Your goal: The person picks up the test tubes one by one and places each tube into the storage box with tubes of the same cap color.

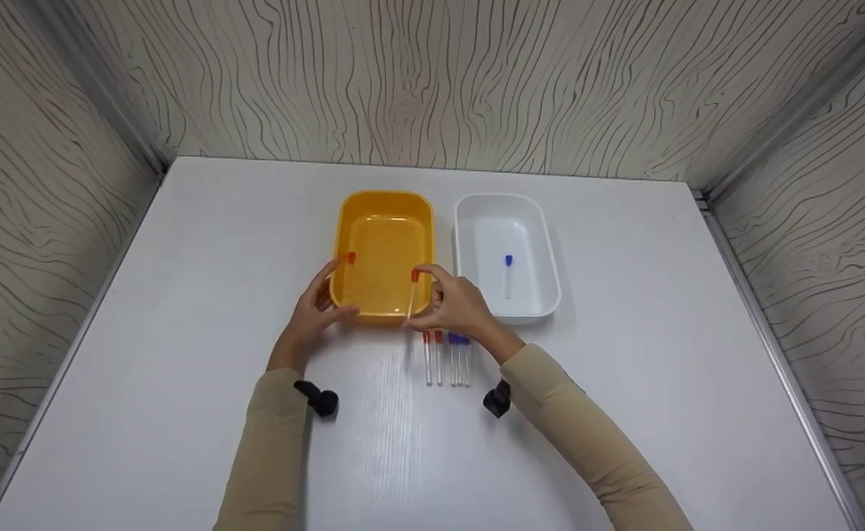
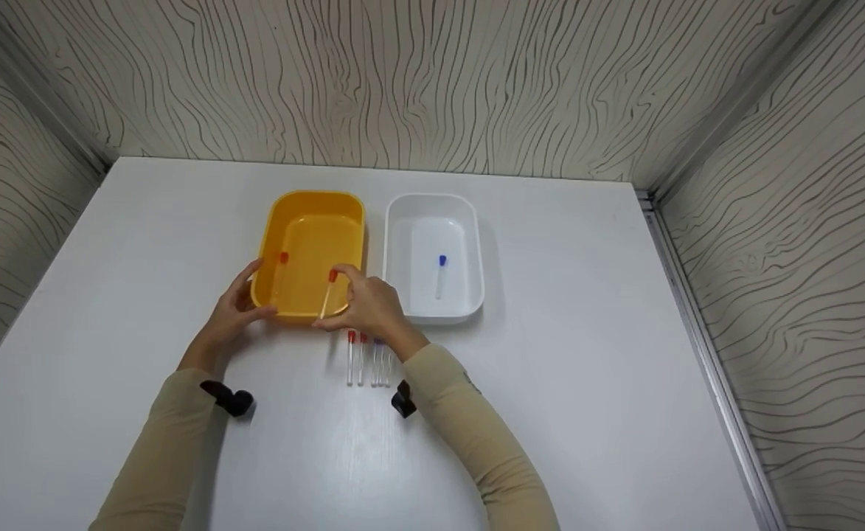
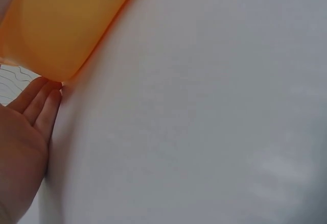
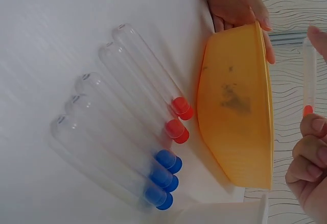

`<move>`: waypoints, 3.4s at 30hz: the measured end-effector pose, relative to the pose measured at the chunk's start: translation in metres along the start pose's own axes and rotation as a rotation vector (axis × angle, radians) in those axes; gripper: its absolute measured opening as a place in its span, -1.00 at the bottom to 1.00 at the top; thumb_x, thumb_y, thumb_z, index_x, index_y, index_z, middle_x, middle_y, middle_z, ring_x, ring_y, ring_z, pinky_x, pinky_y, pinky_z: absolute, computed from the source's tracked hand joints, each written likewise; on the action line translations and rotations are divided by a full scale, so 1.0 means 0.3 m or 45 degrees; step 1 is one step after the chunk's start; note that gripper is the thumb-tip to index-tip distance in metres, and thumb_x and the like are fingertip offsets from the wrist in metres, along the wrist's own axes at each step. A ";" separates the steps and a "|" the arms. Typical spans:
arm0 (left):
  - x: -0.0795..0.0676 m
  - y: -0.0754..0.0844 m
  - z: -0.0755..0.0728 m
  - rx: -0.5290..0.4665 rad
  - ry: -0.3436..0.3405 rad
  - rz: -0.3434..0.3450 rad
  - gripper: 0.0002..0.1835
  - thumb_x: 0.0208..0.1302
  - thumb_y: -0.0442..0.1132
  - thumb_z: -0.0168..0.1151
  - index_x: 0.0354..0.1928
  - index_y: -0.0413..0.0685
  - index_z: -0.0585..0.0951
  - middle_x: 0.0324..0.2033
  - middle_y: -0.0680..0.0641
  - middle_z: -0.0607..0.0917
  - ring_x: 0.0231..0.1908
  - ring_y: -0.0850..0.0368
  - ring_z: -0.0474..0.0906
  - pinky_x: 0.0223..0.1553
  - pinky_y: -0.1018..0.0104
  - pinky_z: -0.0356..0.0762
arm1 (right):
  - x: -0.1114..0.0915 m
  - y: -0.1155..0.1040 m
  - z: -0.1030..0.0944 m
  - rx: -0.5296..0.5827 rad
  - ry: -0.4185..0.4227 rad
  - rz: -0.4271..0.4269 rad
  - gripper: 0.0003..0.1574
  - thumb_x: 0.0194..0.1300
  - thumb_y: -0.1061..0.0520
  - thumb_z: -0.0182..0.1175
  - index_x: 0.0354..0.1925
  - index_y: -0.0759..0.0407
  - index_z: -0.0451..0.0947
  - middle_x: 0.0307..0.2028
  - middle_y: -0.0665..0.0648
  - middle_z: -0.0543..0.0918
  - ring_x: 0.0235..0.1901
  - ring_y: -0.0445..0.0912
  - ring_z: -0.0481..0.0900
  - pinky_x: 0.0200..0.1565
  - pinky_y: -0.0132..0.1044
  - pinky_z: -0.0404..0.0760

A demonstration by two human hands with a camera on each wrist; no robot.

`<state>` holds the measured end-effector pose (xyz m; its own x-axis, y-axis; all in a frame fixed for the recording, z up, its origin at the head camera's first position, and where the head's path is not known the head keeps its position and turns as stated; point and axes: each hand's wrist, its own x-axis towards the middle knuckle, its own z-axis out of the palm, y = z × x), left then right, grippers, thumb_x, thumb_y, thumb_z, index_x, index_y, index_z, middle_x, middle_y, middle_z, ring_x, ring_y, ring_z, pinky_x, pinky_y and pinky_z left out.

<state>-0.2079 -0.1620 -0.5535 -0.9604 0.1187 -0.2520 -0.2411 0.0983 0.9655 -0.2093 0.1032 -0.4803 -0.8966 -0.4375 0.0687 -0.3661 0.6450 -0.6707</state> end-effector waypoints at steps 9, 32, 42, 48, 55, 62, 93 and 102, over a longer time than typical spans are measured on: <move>-0.004 0.002 0.001 -0.020 -0.009 -0.008 -0.07 0.13 -0.09 0.41 0.43 0.58 0.09 0.47 0.00 0.22 0.47 0.04 0.19 0.52 -0.07 0.03 | 0.063 -0.004 0.015 0.053 0.019 0.041 0.05 -0.15 -0.11 0.55 0.27 0.15 0.35 -0.65 -0.12 0.34 -0.62 -0.25 0.27 -0.50 -0.47 0.26; -0.006 -0.011 0.005 0.024 0.009 -0.024 -0.09 0.08 -0.01 0.44 0.39 0.69 0.13 0.49 0.05 0.20 0.48 0.04 0.16 0.50 -0.15 0.03 | 0.158 -0.035 0.086 0.027 -0.091 0.221 0.18 -0.09 -0.17 0.51 0.41 0.05 0.19 -0.58 -0.07 0.42 -0.60 -0.21 0.31 -0.51 -0.47 0.31; -0.004 -0.015 0.007 0.025 -0.008 0.052 -0.08 0.14 -0.15 0.40 0.45 0.49 0.09 0.47 -0.06 0.23 0.46 -0.04 0.19 0.52 -0.18 -0.07 | 0.178 -0.047 0.117 -0.123 -0.133 0.243 0.16 -0.07 -0.21 0.49 0.40 0.03 0.18 -0.49 0.00 0.44 -0.53 -0.16 0.33 -0.44 -0.42 0.35; -0.005 -0.013 0.007 0.034 -0.009 0.051 -0.08 0.15 -0.15 0.39 0.45 0.49 0.09 0.48 -0.05 0.22 0.46 -0.03 0.20 0.51 -0.15 -0.03 | 0.185 -0.057 0.128 -0.137 -0.165 0.285 0.19 -0.06 -0.23 0.48 0.43 -0.01 0.13 -0.49 -0.01 0.42 -0.49 -0.14 0.34 -0.36 -0.37 0.42; -0.005 -0.017 -0.002 0.042 -0.014 0.094 -0.08 0.15 -0.21 0.38 0.46 0.43 0.10 0.46 -0.10 0.25 0.44 -0.07 0.23 0.51 -0.14 -0.01 | 0.192 -0.065 0.148 -0.179 -0.191 0.336 0.17 -0.04 -0.24 0.46 0.43 -0.06 0.14 -0.28 0.13 0.58 -0.25 -0.02 0.47 0.12 -0.13 0.60; -0.006 -0.013 -0.001 0.007 0.002 0.078 -0.11 0.16 -0.19 0.37 0.44 0.46 0.12 0.45 -0.10 0.26 0.44 -0.07 0.22 0.51 -0.19 -0.05 | 0.197 -0.066 0.165 -0.315 -0.206 0.334 0.10 -0.01 -0.29 0.41 0.42 -0.11 0.18 -0.39 0.07 0.49 -0.24 0.00 0.47 0.11 -0.13 0.58; -0.003 -0.016 0.000 0.040 -0.001 0.078 -0.12 0.14 -0.12 0.40 0.42 0.51 0.14 0.45 -0.03 0.25 0.45 -0.03 0.21 0.50 -0.16 0.00 | 0.177 -0.064 0.150 -0.143 -0.182 0.298 0.05 -0.04 -0.30 0.43 0.37 -0.10 0.28 0.01 0.13 0.66 -0.06 -0.01 0.58 0.14 -0.14 0.58; -0.006 -0.017 0.001 0.033 -0.002 0.044 -0.10 0.12 -0.06 0.42 0.42 0.56 0.12 0.47 -0.01 0.23 0.46 -0.01 0.20 0.52 -0.17 -0.06 | 0.124 -0.083 0.090 -0.053 -0.067 0.092 -0.14 0.02 -0.19 0.44 0.24 0.06 0.44 -0.54 -0.03 0.44 -0.54 -0.19 0.31 -0.46 -0.48 0.27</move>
<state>-0.2049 -0.1625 -0.5581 -0.9679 0.1243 -0.2186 -0.2041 0.1195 0.9716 -0.2267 0.0540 -0.4809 -0.9071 -0.4205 -0.0180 -0.3122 0.7009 -0.6413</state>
